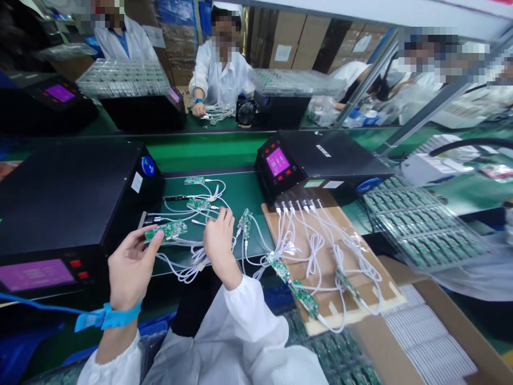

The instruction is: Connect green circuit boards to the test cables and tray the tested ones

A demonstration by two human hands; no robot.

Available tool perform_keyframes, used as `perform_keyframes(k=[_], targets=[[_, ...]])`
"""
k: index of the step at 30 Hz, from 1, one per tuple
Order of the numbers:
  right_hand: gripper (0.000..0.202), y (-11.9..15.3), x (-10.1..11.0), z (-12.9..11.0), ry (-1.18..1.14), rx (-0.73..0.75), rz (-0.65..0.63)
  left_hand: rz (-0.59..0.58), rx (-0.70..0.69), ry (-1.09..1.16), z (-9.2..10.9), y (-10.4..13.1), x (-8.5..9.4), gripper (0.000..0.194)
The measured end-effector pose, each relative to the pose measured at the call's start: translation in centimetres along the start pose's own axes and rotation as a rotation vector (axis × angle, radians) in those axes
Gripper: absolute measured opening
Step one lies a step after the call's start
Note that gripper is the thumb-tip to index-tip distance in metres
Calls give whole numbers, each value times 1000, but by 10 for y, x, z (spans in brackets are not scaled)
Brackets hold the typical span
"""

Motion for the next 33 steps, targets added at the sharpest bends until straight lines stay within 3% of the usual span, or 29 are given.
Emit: perform_keyframes(k=[3,5,9,12,18,24,33], targets=[[11,4,15,-8,-196,175,15,92,-150,-60,19,2,4,27],[7,8,27,-8,-405,215,21,128,-241,-78,33,3,4,22],[14,17,31,4,-966,69,-62,164,-252,-42,45,1,6,21],[20,24,25,10,-1179,-9,-64,137,-178,-14,41,-4,6,29],[17,31,22,19,-1271,-101,84,115,-116,23,36,-4,6,37],[21,33,18,14,-1273,-168,32,66,-117,45,37,-3,-2,36],[16,30,25,7,-1198,-65,-98,57,-95,25,36,-6,1,40]])
Point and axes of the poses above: each hand's wrist, its own y-axis away from the middle knuckle, its own x-axis out of the back of the hand, z = x × y, the point moved 7 cm from there along -y, towards the middle knuckle
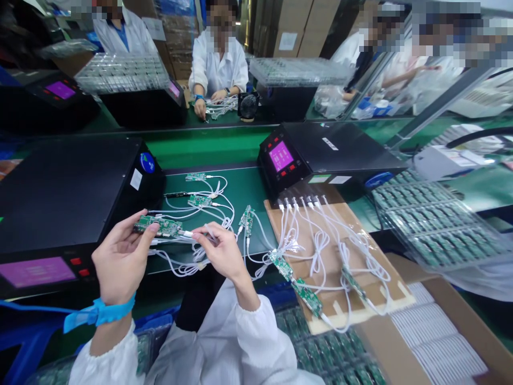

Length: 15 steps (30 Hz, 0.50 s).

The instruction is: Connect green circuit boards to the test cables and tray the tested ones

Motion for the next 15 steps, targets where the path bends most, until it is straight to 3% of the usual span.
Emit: perform_keyframes(k=[15], targets=[[11,-7,0,-15,0,119,-17,-108,82,-44,0,-5,7,33]])
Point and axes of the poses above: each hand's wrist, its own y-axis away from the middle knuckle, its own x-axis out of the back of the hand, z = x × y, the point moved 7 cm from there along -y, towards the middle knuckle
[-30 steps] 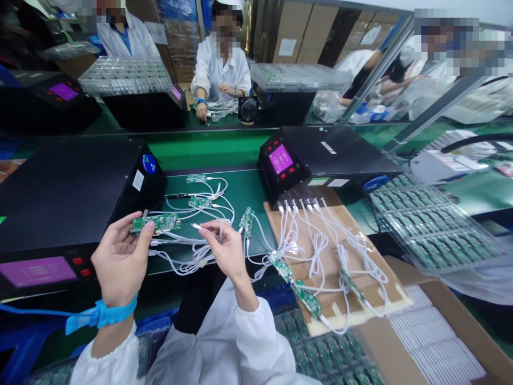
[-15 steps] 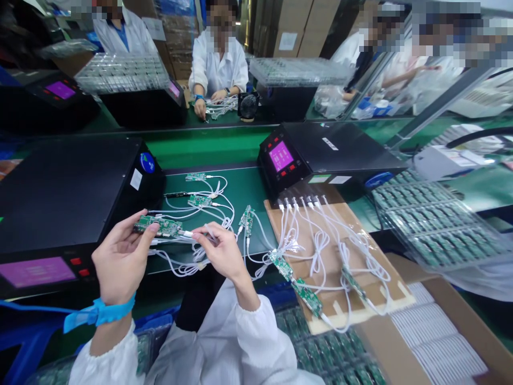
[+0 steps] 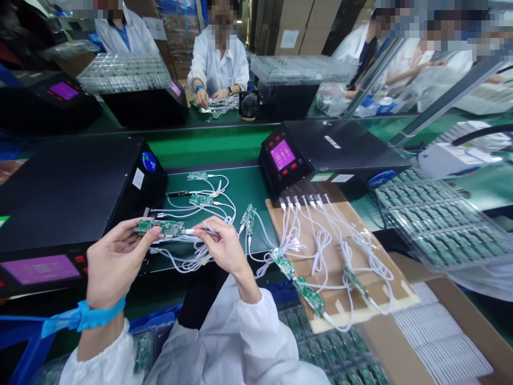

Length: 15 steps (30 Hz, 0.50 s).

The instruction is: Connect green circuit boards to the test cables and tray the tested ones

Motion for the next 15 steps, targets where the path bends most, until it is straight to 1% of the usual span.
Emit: perform_keyframes(k=[2,4,6,8,9,10,12,14,15], targets=[[13,-2,1,-5,-4,46,9,43,-18,5,1,1,0,34],[18,-2,3,-8,17,96,50,105,-20,22,0,3,0,37],[27,1,9,-9,40,139,164,178,-5,43,-4,5,1,39],[33,9,16,-5,-12,154,323,234,14,63,-8,7,3,39],[34,14,18,-1,-57,146,380,248,20,72,-10,7,3,38],[36,19,16,3,-101,133,399,249,24,79,-11,8,2,37],[45,25,5,7,-138,104,342,248,21,91,-11,9,-2,36],[51,28,-13,3,-63,100,247,264,-10,96,-9,12,-6,33],[49,28,-21,-2,1,118,215,278,-37,96,-7,14,-9,32]])
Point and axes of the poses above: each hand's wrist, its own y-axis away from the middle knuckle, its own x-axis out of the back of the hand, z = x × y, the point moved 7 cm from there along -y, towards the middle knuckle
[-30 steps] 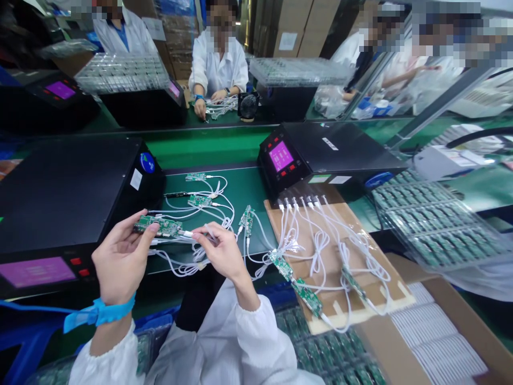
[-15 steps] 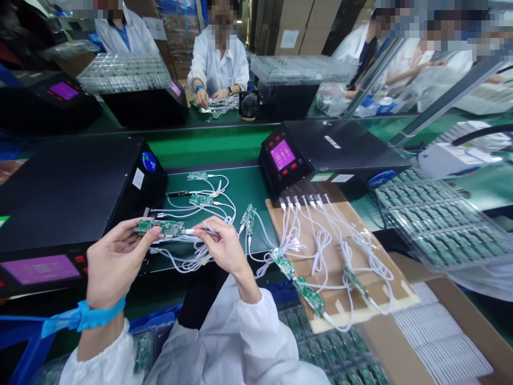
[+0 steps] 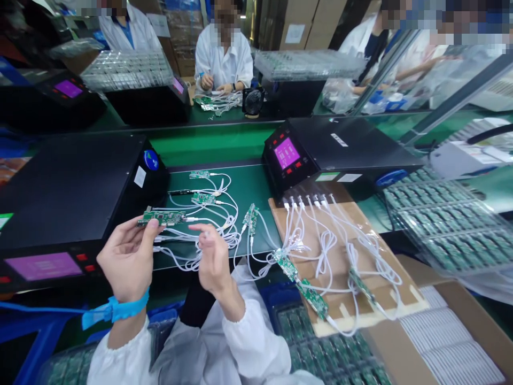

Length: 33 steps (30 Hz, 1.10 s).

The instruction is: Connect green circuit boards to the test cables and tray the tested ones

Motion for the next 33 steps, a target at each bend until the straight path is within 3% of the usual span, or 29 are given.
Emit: perform_keyframes(k=[3,7,15,33], targets=[[35,0,-20,-18,159,127,-4,30,-91,-16,5,8,-5,25],[34,0,-33,-33,159,238,88,34,-147,-94,3,15,-7,23],[20,2,-28,-43,183,240,211,-6,-177,-8,-2,22,-8,18],[19,-4,-33,-40,256,301,187,-45,-352,-170,-6,27,-11,18]])
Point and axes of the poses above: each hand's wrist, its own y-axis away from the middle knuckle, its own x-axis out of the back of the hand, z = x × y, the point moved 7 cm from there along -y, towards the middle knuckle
